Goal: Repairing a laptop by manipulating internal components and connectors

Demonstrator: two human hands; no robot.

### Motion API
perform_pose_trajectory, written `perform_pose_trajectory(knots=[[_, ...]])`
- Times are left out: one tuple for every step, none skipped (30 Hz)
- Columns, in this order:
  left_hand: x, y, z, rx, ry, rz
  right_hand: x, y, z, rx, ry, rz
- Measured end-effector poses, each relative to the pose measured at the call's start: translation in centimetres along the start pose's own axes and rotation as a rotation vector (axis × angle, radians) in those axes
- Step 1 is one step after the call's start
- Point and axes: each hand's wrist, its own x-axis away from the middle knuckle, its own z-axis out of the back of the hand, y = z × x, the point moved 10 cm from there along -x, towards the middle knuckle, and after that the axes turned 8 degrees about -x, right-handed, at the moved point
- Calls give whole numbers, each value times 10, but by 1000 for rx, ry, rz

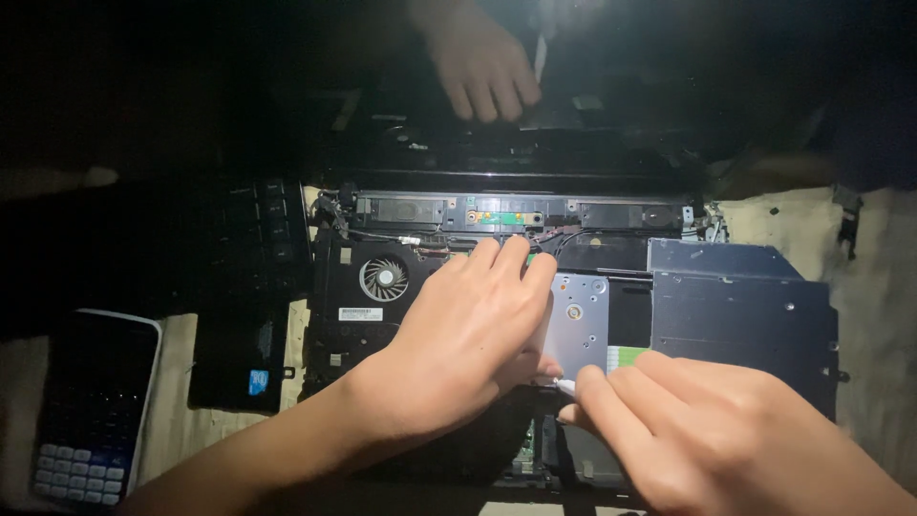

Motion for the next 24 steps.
perform_pose_trajectory(knots=[[0, 0, 0, 1, 1, 0, 0, 0, -1, 0, -1, 0], [1, 0, 0, 8, 15, -1, 1, 2, -3, 51, 0, -20], [1, 0, 1, 16, 30, -2, 1, 4, -4, 101, 1, -41], [1, 0, 1, 16, 30, 0, 1, 5, -6, 101, 1, -40], [1, 0, 1, 5, 33, 2, 0, 6, -2, 120, 58, -51], [1, 0, 0, -5, 36, 4, 0, 7, 2, 138, 115, -64], [1, 0, 0, -4, 36, 5, -2, 6, 1, 138, 113, -63], [1, 0, 1, -10, 53, 9, -3, 3, 3, 149, 145, -55], [1, 0, 3, -16, 71, 12, -5, 0, 6, 160, 176, -46], [0, 1, 1, -16, 71, 13, -7, 0, 3, 160, 175, -46], [0, 0, 1, -22, 89, 27, -9, -4, 3, 142, 198, -18], [0, 0, 1, -27, 107, 42, -10, -7, 2, 124, 221, 10], [0, 0, -1, -26, 107, 42, -11, -7, 3, 123, 220, 10], [0, 0, -1, -57, 119, 52, -13, -6, 2, 128, 211, -2], [0, 0, -1, -88, 131, 62, -14, -5, 2, 132, 202, -15], [1, 0, -2, -90, 133, 63, -15, -6, -1, 135, 203, -13], [2, 1, -1, -119, 156, 72, -15, -5, -1, 145, 233, -38], [2, 1, 1, -149, 184, 79, -15, -4, 1, 160, 263, -63], [3, 0, 3, -151, 191, 78, -14, -8, -3, 168, 265, -63], [1, 1, 3, -111, 177, 20, -13, -7, -3, 211, 301, -89], [0, 3, 4, -72, 163, -37, -12, -7, -3, 254, 337, -116], [-1, -3, 6, -80, 174, -35, -10, -10, -4, 265, 343, -110], [-2, 1, 7, 17, 175, -141, -8, -5, -5, 282, 342, -181], [-1, 6, 8, 116, 173, -248, -4, 0, -6, 296, 339, -253]])
